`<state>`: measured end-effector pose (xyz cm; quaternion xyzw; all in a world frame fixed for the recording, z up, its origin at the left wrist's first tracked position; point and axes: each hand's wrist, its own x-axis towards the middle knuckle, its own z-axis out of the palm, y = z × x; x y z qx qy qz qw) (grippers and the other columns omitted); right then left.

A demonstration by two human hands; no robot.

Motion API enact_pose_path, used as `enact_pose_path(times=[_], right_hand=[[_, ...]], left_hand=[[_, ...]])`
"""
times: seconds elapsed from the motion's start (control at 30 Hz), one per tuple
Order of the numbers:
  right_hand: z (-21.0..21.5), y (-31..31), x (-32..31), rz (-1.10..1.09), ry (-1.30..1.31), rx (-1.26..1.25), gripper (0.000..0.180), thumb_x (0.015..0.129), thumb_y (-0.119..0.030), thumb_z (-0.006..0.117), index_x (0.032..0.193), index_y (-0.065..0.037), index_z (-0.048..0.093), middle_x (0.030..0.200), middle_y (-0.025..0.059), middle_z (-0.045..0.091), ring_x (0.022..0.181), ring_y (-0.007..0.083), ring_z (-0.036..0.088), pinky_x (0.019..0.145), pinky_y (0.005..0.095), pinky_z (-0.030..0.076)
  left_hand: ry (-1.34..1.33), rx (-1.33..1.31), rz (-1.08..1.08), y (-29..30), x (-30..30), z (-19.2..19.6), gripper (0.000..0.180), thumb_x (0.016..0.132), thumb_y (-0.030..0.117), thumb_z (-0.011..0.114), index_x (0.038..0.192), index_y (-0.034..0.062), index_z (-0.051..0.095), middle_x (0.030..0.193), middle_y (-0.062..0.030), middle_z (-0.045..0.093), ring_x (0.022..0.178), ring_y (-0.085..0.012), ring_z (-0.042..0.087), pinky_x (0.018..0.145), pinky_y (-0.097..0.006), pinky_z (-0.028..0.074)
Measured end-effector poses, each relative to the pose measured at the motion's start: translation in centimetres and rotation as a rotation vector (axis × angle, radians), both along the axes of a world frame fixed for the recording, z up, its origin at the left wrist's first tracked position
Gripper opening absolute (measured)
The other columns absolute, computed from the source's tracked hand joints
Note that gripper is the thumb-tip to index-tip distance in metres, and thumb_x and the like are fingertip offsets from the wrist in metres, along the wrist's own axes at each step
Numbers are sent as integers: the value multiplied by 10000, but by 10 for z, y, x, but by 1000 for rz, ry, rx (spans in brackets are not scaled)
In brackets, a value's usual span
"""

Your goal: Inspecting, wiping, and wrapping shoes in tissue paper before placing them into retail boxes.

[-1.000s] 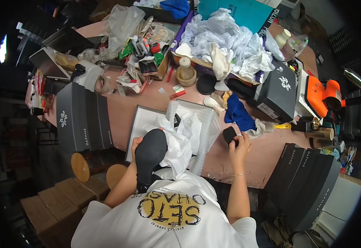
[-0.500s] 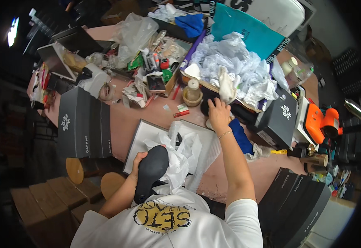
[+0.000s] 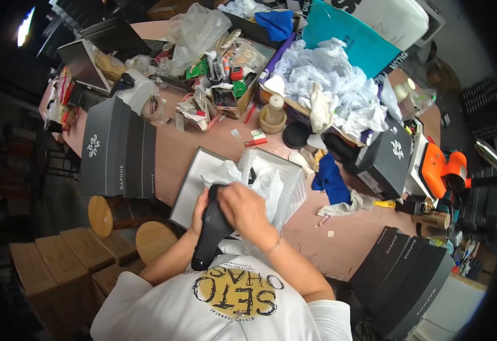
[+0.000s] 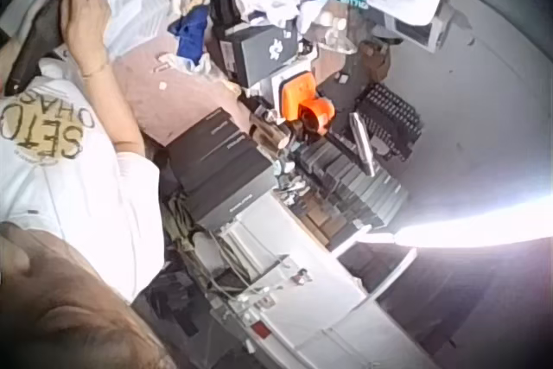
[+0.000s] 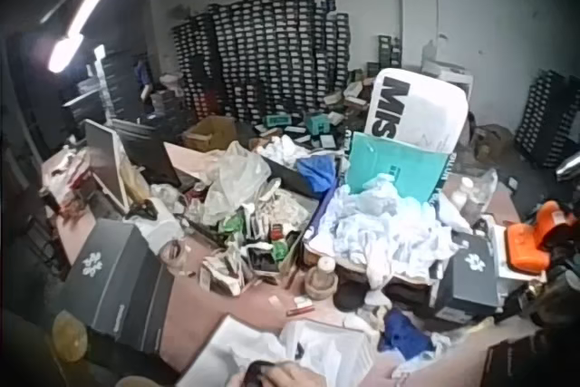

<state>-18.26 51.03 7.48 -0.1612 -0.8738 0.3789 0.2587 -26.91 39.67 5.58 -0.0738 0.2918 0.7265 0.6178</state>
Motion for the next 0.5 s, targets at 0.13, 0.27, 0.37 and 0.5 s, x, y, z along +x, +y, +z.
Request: enact_pose_path(times=[0.13,0.27,0.37,0.5], right_hand=[[16,-25,17,39,79,8,235,729,-100,710,949,-95,627,775,80,552,681,286,592,585,362,490],[4,-21,13,-39,73,107,270,722,-101,714,974,-96,616,762,73,552,664,265,591,559,354,483],[6,-27,22,-35,64,68,207,746,-126,696,930,-91,607,786,82,547,682,258,589,565,359,474],[7,-54,47,97,92,177,274,704,-103,708,964,-98,623,783,73,547,671,244,580,551,359,465]], left_hand=[[246,-21,-61,-9,3,-9,701,975,530,247,1382,-21,396,1272,-96,539,1166,-179,517,1001,-327,408],[30,8,-27,-17,5,0,747,934,585,271,1399,10,376,1276,-141,534,1157,-230,536,998,-373,417],[112,72,-60,-32,3,-19,709,909,528,320,1382,5,394,1223,-145,567,1101,-238,572,962,-373,451],[28,145,-39,-32,-7,-12,673,888,464,338,1370,-2,405,1196,-146,578,1063,-250,590,929,-389,481]])
